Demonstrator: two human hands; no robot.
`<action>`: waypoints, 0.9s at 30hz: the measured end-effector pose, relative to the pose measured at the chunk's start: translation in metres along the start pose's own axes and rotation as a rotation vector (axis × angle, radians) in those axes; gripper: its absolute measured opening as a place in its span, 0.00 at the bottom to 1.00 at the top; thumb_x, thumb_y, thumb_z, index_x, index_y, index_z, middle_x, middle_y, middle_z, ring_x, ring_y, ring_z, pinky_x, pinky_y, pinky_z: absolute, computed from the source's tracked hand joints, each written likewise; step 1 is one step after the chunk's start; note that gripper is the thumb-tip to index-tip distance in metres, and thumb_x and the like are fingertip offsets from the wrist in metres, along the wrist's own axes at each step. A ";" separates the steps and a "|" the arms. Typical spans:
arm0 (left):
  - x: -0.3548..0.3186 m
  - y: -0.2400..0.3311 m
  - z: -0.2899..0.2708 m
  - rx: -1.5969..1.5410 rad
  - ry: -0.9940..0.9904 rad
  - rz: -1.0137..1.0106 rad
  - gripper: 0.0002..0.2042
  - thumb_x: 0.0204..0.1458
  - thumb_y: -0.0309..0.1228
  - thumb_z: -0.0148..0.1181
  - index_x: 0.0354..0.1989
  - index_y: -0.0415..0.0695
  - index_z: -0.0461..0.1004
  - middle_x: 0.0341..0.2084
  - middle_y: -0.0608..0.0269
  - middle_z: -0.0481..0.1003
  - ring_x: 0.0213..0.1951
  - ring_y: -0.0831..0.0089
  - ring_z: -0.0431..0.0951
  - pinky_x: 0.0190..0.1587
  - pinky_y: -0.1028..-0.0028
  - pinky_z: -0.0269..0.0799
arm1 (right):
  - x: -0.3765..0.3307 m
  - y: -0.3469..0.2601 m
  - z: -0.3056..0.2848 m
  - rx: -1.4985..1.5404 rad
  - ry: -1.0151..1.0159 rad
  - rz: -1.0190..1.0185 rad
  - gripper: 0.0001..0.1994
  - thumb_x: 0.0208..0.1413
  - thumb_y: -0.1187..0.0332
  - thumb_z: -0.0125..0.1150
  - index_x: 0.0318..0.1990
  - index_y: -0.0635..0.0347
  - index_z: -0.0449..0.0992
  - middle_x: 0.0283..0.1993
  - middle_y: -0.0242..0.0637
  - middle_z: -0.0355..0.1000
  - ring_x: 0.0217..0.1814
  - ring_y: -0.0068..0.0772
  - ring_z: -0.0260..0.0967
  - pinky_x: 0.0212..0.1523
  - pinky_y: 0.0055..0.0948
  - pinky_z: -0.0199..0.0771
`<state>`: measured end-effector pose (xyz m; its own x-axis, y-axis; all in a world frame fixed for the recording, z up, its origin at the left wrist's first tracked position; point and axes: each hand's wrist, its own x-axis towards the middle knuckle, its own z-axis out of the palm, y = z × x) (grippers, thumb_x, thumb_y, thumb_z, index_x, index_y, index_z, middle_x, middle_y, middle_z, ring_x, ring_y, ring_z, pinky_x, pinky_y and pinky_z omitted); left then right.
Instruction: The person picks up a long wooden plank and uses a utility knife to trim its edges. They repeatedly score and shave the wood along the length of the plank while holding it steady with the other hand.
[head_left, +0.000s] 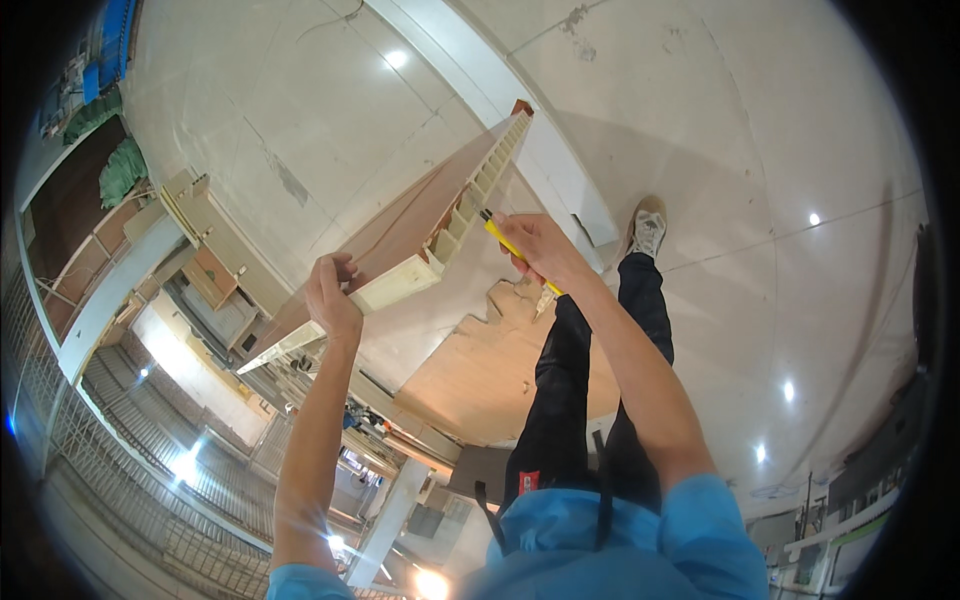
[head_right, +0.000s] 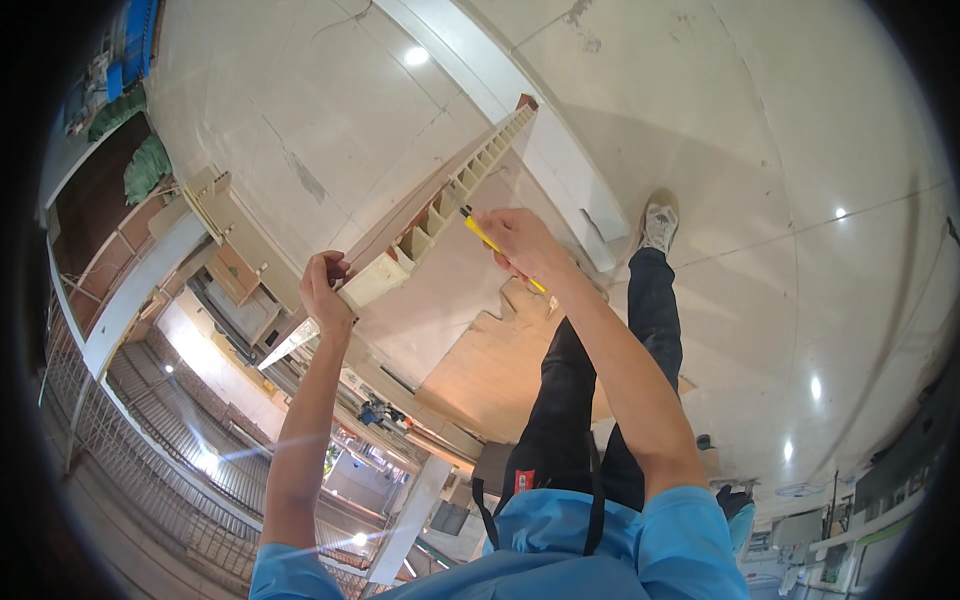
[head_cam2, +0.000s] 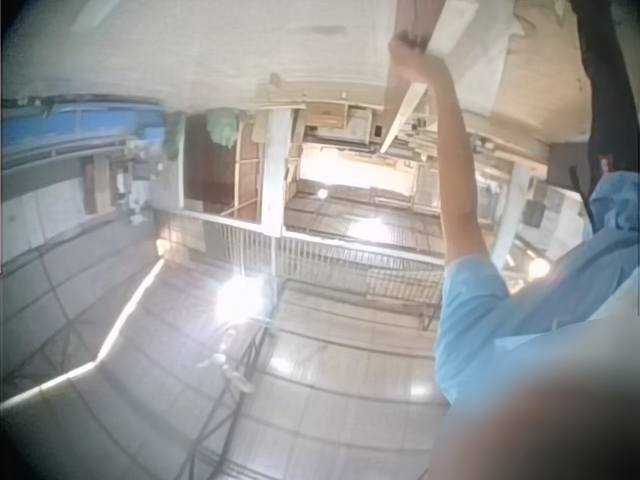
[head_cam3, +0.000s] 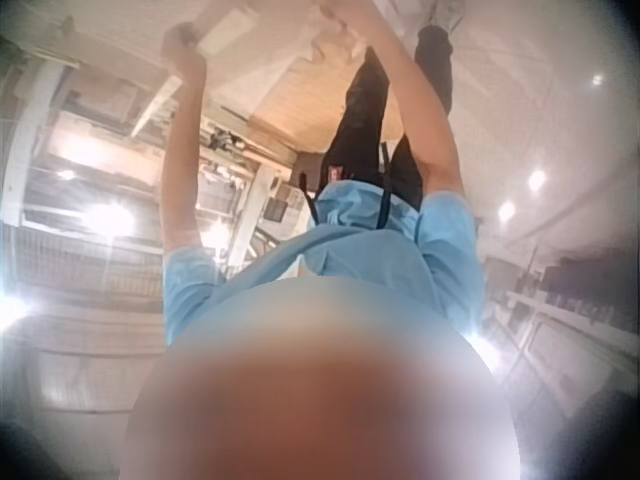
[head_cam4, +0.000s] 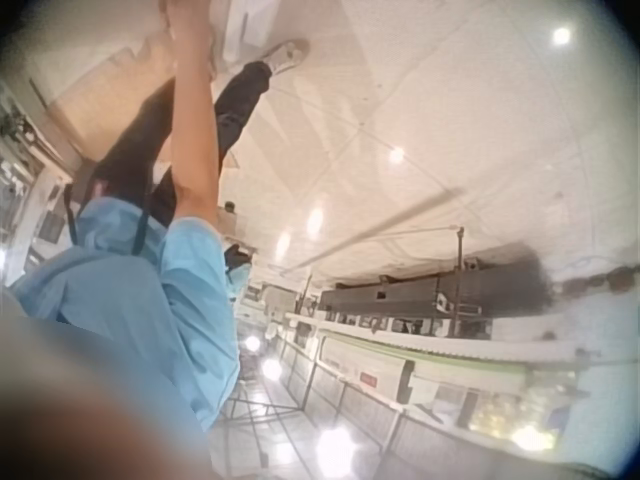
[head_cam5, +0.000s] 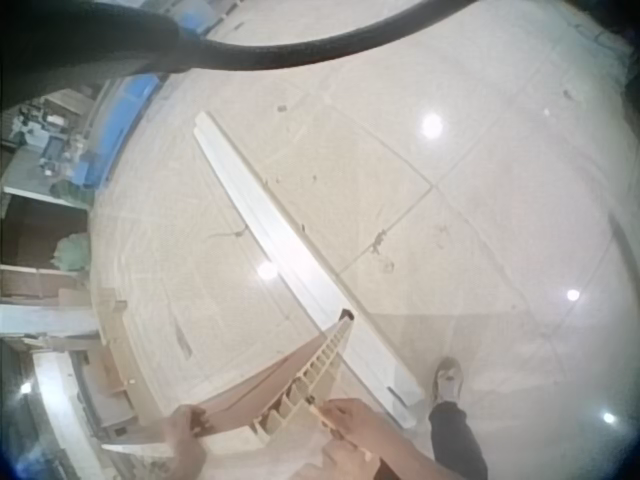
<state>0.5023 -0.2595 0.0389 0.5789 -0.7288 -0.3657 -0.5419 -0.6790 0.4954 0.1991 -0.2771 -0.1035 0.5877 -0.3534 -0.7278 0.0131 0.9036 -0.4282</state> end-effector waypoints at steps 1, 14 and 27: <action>0.000 0.000 0.000 -0.024 -0.004 -0.019 0.24 0.73 0.44 0.46 0.40 0.34 0.81 0.29 0.58 0.75 0.34 0.73 0.76 0.34 0.70 0.85 | -0.003 -0.004 0.001 0.002 -0.016 0.003 0.32 0.70 0.35 0.54 0.31 0.59 0.75 0.17 0.29 0.65 0.13 0.20 0.57 0.14 0.29 0.55; 0.001 -0.001 0.003 -0.058 -0.003 0.004 0.21 0.71 0.41 0.48 0.39 0.34 0.81 0.30 0.59 0.76 0.35 0.73 0.76 0.37 0.69 0.86 | -0.062 -0.020 0.032 0.225 0.188 -0.165 0.22 0.72 0.45 0.59 0.44 0.59 0.75 0.26 0.30 0.72 0.24 0.19 0.70 0.26 0.29 0.69; 0.005 0.002 0.010 0.054 0.048 0.023 0.22 0.69 0.42 0.48 0.36 0.37 0.82 0.27 0.60 0.77 0.32 0.74 0.78 0.35 0.71 0.85 | -0.094 -0.008 0.068 -0.266 0.319 -0.419 0.20 0.76 0.52 0.52 0.57 0.61 0.77 0.37 0.47 0.78 0.39 0.48 0.78 0.42 0.40 0.76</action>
<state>0.4982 -0.2654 0.0302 0.5936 -0.7404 -0.3154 -0.5870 -0.6665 0.4597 0.1993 -0.2348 0.0047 0.3033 -0.7596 -0.5753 -0.0357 0.5943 -0.8035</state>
